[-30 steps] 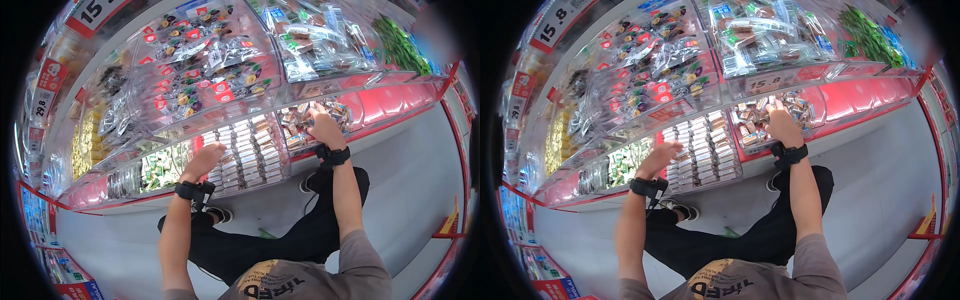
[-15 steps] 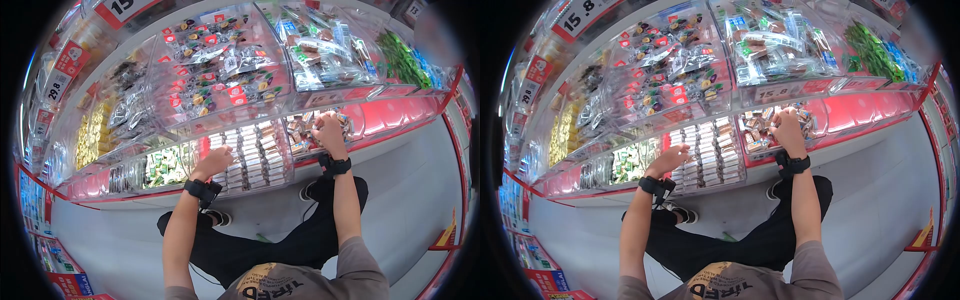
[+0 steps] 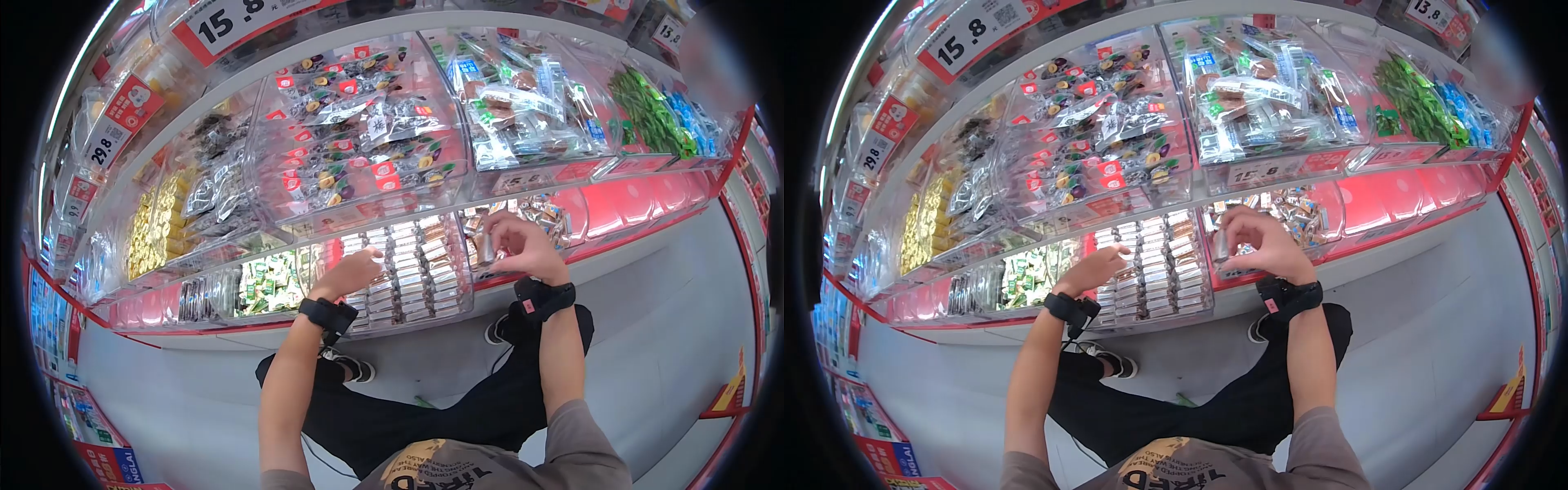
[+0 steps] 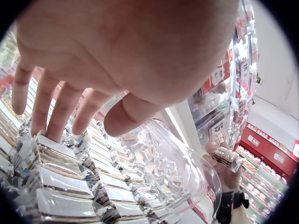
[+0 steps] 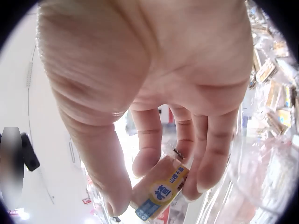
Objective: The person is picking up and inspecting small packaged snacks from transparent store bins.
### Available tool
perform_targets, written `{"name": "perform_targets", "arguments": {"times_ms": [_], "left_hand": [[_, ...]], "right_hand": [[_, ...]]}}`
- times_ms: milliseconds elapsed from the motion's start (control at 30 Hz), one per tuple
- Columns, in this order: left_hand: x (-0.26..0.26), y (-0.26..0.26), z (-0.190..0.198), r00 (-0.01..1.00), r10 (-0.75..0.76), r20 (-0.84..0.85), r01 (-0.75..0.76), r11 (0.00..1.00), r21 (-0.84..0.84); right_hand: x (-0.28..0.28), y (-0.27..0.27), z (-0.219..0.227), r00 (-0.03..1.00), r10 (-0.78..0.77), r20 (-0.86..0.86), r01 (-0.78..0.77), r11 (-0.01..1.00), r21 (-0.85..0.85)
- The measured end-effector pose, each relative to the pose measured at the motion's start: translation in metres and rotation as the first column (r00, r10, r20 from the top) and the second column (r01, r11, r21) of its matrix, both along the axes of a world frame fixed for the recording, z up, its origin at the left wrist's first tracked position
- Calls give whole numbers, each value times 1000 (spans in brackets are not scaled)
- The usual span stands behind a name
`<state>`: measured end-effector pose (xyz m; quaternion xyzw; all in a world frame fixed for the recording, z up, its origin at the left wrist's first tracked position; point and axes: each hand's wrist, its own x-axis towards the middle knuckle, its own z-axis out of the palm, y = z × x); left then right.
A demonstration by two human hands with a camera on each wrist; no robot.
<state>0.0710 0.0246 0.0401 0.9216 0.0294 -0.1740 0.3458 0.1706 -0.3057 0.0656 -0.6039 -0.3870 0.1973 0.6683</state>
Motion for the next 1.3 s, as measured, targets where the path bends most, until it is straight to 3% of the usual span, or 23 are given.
{"name": "perform_targets", "arguments": {"times_ms": [67, 133, 167, 300, 400, 533, 633, 733, 767, 867, 1000, 1100, 1200, 1300], "left_hand": [[-1, -6, 7, 999, 35, 13, -35, 999, -15], [-5, -16, 19, 995, 100, -22, -100, 995, -10], [2, 4, -17, 999, 36, 25, -33, 996, -84], [-9, -7, 6, 997, -42, 69, 49, 994, -94], [-11, -16, 30, 994, -55, -97, 52, 998, -39], [-7, -18, 24, 991, -109, -78, 119, 983, 140], [-7, -24, 28, 992, -72, -102, 92, 975, 200], [-9, -22, 25, 995, -64, -73, 79, 974, 214], [-9, -20, 23, 996, -66, -57, 77, 974, 214], [-10, -10, 12, 999, -17, 28, 14, 996, 92], [-12, -2, 10, 989, -107, 100, 104, 994, 27], [-10, -1, 10, 1000, -24, 15, 25, 996, -88], [-13, -12, 26, 996, 72, -57, -82, 976, -202], [-14, -19, 40, 991, 75, -109, -102, 959, -264]], "right_hand": [[-11, 15, 10, 996, 76, 51, -75, 997, -35], [-25, 36, 12, 984, 0, 179, 19, 994, -106], [-31, 47, 12, 973, -31, 227, 62, 989, -134], [-39, 68, 1, 920, -109, 378, 173, 975, -141], [-36, 67, -2, 883, -173, 436, 242, 964, -107], [-40, 66, 0, 909, -160, 385, 205, 976, -77], [-44, 68, 2, 875, -126, 467, 229, 959, -169], [-63, 73, -8, 506, 21, 862, 471, 831, -297], [-70, 78, -19, 352, 15, 936, 556, 801, -222], [-82, 87, -28, 284, 273, 919, 717, 576, -393], [-83, 86, -19, 422, 269, 866, 627, 603, -493], [-77, 80, -14, 439, 125, 890, 523, 769, -367], [-73, 82, -14, 574, -21, 819, 446, 846, -291], [-76, 87, -10, 543, -77, 836, 460, 861, -219]]}}
